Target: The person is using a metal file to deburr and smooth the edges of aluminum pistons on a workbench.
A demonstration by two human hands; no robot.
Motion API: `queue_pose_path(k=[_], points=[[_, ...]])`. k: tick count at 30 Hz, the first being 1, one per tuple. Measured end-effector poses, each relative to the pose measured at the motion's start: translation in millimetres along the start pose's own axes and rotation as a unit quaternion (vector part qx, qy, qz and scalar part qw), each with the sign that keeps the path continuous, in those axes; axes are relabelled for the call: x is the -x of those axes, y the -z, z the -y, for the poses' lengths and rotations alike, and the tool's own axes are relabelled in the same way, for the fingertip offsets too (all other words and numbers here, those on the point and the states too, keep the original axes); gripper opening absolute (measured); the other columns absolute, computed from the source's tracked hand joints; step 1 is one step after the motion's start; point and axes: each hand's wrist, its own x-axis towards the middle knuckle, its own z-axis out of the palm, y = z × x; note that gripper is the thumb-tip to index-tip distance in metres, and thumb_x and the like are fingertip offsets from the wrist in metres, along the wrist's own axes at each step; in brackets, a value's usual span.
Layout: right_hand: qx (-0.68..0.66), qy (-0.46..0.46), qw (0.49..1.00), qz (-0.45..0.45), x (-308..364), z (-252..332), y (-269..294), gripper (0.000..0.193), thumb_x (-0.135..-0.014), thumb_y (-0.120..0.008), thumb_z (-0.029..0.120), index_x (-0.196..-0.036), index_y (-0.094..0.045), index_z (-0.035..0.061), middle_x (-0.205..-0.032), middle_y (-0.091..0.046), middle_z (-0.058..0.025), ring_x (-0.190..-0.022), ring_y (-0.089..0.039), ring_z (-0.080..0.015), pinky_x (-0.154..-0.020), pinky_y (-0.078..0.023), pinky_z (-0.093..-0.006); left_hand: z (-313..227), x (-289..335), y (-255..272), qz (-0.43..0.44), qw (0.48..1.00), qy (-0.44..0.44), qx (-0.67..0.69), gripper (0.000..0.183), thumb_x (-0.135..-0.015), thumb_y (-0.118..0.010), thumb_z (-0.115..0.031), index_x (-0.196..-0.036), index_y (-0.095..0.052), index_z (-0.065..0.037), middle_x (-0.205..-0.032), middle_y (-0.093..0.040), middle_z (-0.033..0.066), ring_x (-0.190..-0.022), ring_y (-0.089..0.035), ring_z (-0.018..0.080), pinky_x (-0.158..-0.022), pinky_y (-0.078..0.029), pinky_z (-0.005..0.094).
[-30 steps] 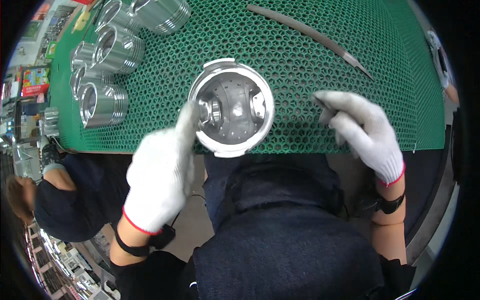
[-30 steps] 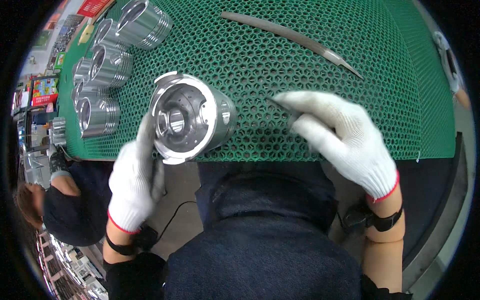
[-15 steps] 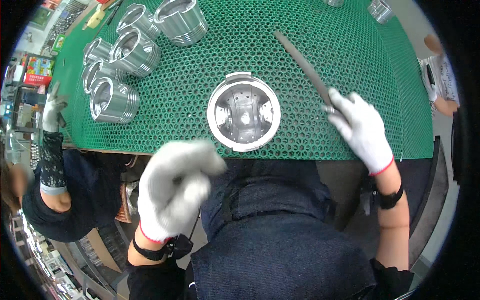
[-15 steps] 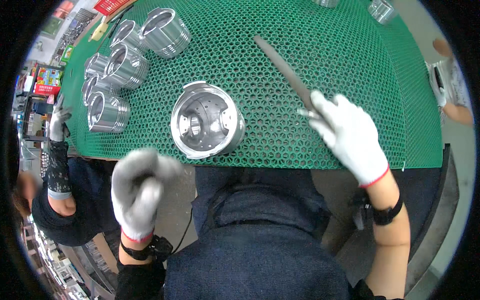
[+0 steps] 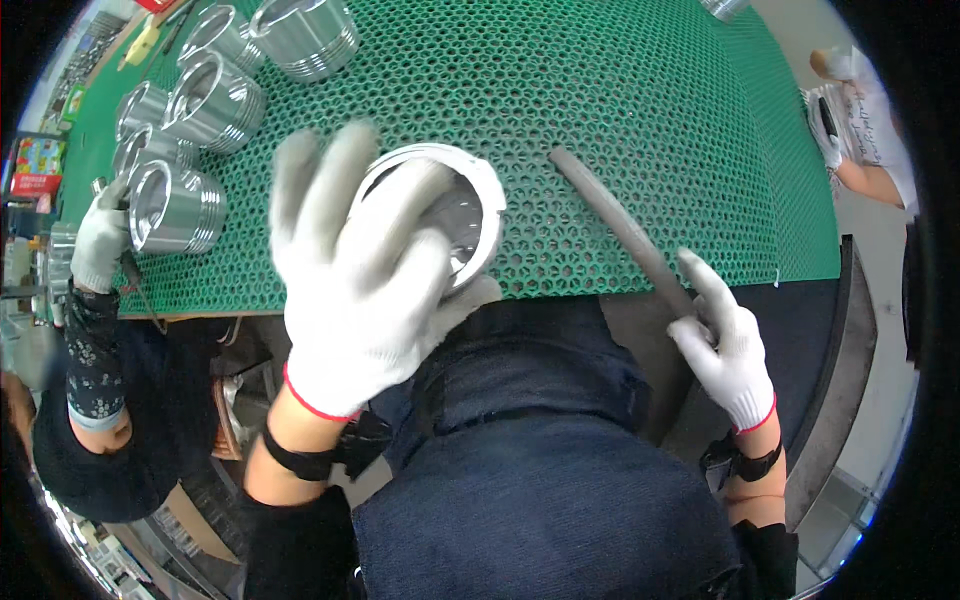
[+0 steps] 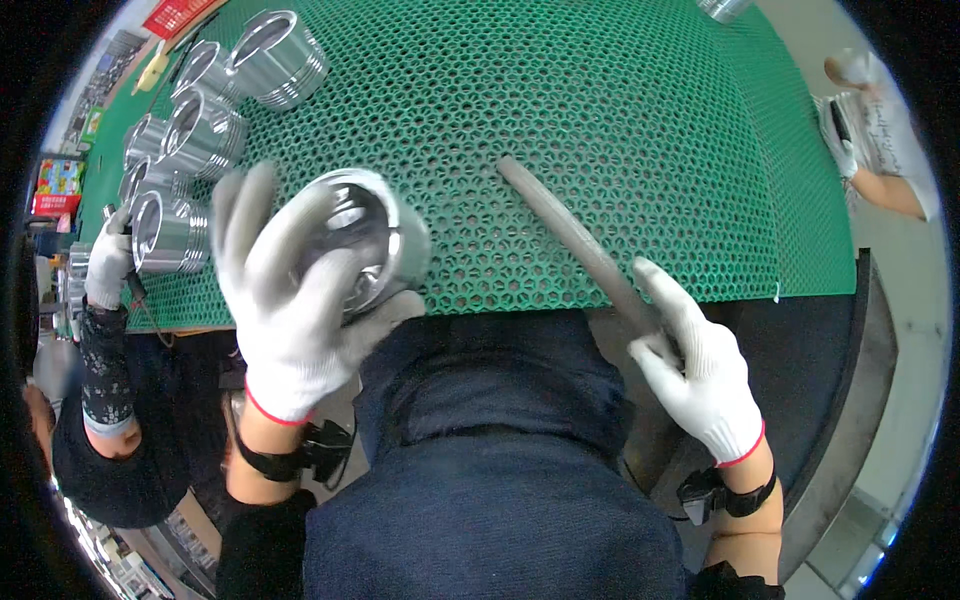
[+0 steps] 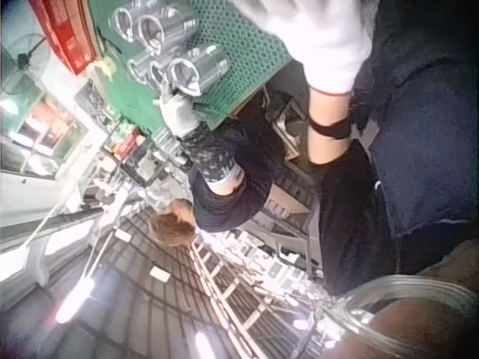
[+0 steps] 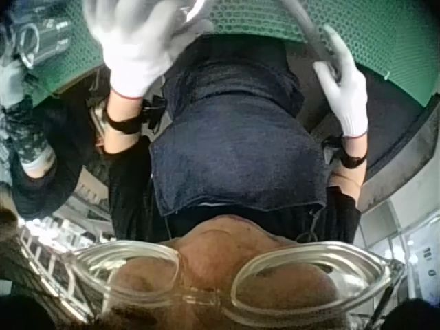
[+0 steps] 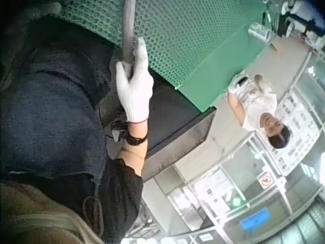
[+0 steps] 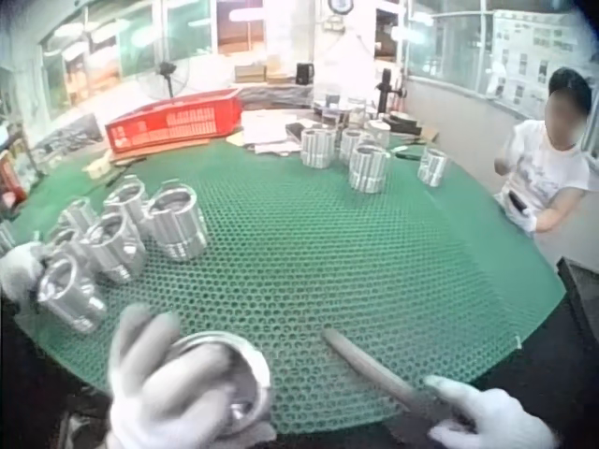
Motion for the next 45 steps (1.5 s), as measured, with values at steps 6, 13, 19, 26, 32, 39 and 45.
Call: queue_pose_path(k=[6,13,19,26,32,39,45], points=[[0.204,0.375,0.902,-0.059,1,19,19,0.060,-0.070,-0.074,0.011,-0.129,-0.069,0.0161,-0.067,-0.055,-0.0028,-0.054,-0.057,-0.0235,-0.052,-0.045,-0.0359,-20,25,-45,-0.223,0.871,0.223,0.376,0.118,-0.063,-0.097,-0.029,-0.154,-0.026,-0.004,-0.152,-0.036,0.0250,-0.141,-0.041,0.0433,-0.116,-0.037,0.0576],[0.270,0.408,0.868,-0.085,-59,87,-14,0.065,-0.072,-0.069,0.008,-0.135,-0.067,0.0230,-0.064,-0.050,-0.0012,-0.055,-0.056,-0.0219,-0.055,-0.044,-0.0363,-18,29,-59,-0.151,0.830,0.315,0.434,0.132,-0.063,-0.093,-0.017,-0.160,-0.005,0.003,-0.145,-0.047,0.0226,-0.131,-0.055,0.0329,-0.111,-0.047,0.0422],[-0.105,0.377,0.920,0.025,-69,77,-8,0.058,-0.085,-0.061,-0.004,-0.142,-0.057,0.0026,-0.121,-0.067,-0.0134,-0.077,-0.063,-0.0154,-0.075,-0.053,-0.0296,-19,41,-51,-0.216,0.897,0.201,0.329,0.114,-0.065,-0.098,-0.034,-0.153,-0.033,-0.003,-0.137,-0.053,0.0201,-0.120,-0.059,0.0311,-0.099,-0.053,0.0432],[-0.414,0.008,0.864,0.287,-34,28,11,0.059,-0.089,-0.063,0.011,-0.145,-0.054,-0.0031,-0.145,-0.060,-0.0122,-0.090,-0.067,-0.0107,-0.080,-0.054,-0.0234,-12,49,-17,-0.167,0.747,0.404,0.500,0.069,-0.087,-0.070,-0.002,-0.148,-0.039,0.005,-0.127,-0.061,0.0204,-0.110,-0.063,0.0248,-0.096,-0.053,0.0381],[-0.405,-0.054,0.834,0.371,-32,29,27,0.063,-0.089,-0.062,0.020,-0.147,-0.052,-0.0029,-0.136,-0.064,-0.0105,-0.085,-0.055,-0.0086,-0.077,-0.048,-0.0241,47,5,-9,0.084,0.921,0.193,0.327,0.057,-0.082,-0.078,-0.013,-0.134,-0.061,0.001,-0.135,-0.061,0.0198,-0.120,-0.064,0.0296,-0.101,-0.053,0.0382],[-0.309,0.077,0.834,0.450,-48,78,-4,0.061,-0.101,-0.056,0.030,-0.155,-0.042,0.0065,-0.151,-0.051,-0.0192,-0.133,-0.057,-0.0281,-0.114,-0.043,-0.0417,51,6,-47,0.044,0.816,0.262,0.513,0.060,-0.083,-0.082,-0.032,-0.128,-0.062,0.003,-0.118,-0.070,0.0167,-0.106,-0.070,0.0264,-0.093,-0.057,0.0375],[-0.342,0.057,0.832,0.433,-68,86,-8,0.064,-0.100,-0.059,0.027,-0.153,-0.041,-0.0027,-0.133,-0.065,-0.0160,-0.083,-0.062,-0.0083,-0.076,-0.053,-0.0244,46,5,-46,0.040,0.857,0.264,0.441,0.056,-0.086,-0.079,-0.035,-0.126,-0.064,0.001,-0.115,-0.071,0.0168,-0.105,-0.070,0.0293,-0.093,-0.057,0.0388]])
